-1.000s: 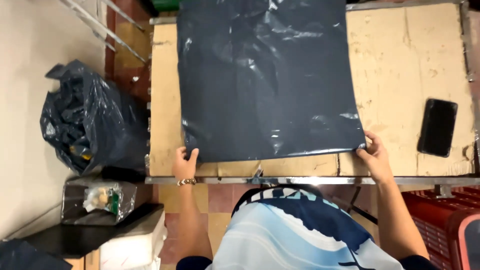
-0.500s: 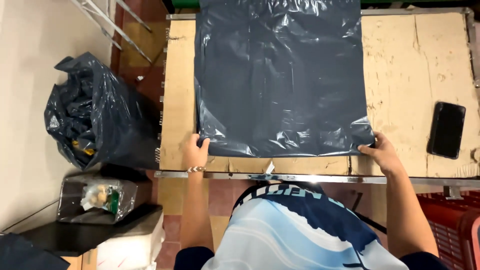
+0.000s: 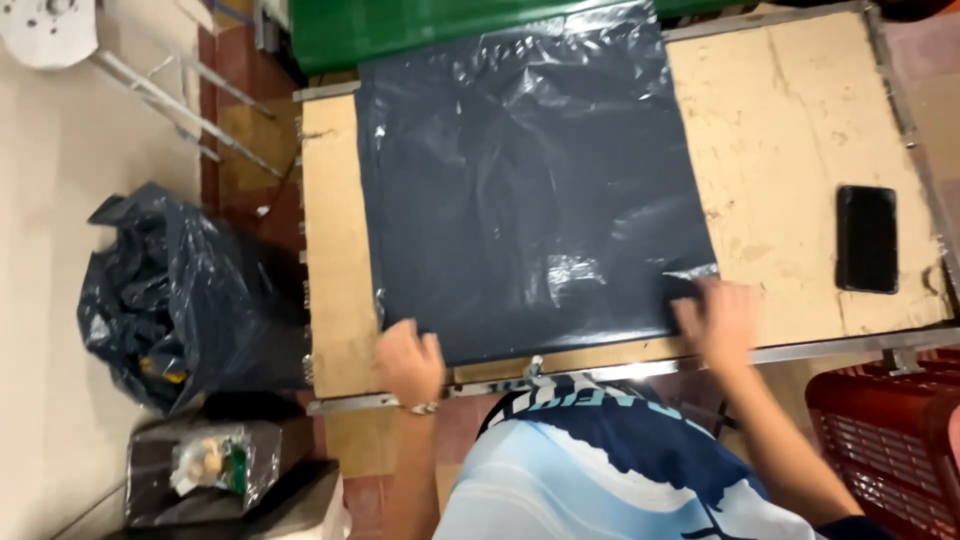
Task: Fold plastic bags neatly and place them into a collection basket
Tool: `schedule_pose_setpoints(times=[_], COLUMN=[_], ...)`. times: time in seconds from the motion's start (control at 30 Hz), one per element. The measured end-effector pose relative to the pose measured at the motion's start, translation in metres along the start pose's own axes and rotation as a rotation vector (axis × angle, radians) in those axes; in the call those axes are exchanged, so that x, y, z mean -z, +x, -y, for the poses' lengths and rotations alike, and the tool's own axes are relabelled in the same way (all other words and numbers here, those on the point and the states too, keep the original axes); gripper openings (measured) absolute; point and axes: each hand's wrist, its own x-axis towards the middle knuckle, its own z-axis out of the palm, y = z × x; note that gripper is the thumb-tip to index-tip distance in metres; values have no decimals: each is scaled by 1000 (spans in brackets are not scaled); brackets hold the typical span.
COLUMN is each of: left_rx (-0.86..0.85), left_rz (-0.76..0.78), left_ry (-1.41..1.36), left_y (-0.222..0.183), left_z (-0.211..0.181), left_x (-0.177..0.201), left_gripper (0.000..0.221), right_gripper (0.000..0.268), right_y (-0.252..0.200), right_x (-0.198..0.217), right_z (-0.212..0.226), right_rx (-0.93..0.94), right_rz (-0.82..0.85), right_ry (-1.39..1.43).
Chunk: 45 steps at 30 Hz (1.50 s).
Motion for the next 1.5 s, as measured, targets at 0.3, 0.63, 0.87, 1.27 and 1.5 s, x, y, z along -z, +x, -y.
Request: schedule_pose_setpoints(times=[0.3, 0.63, 0.87, 1.27, 1.5], left_rx=[-437, -458, -132, -299, -213], left_rz=[552, 383, 576, 565, 304], left_ry=[-59, -151, 90, 28, 75], left_y=[39, 124, 191, 302, 294], left_z=[-96, -184, -132, -149, -118], left_x=[27, -37, -63, -157, -206], left_gripper=[87, 86, 84, 82, 72], right_gripper=[81, 74, 73, 67, 98], right_y=[28, 134, 218, 353, 441], right_x=[-41, -75, -120, -165, -173], right_z=[85, 141, 61, 88, 4], right_rx=[675, 517, 491, 519, 14], right_rz=[142, 39, -44, -3, 93], right_ry=[27, 250, 21, 22, -79])
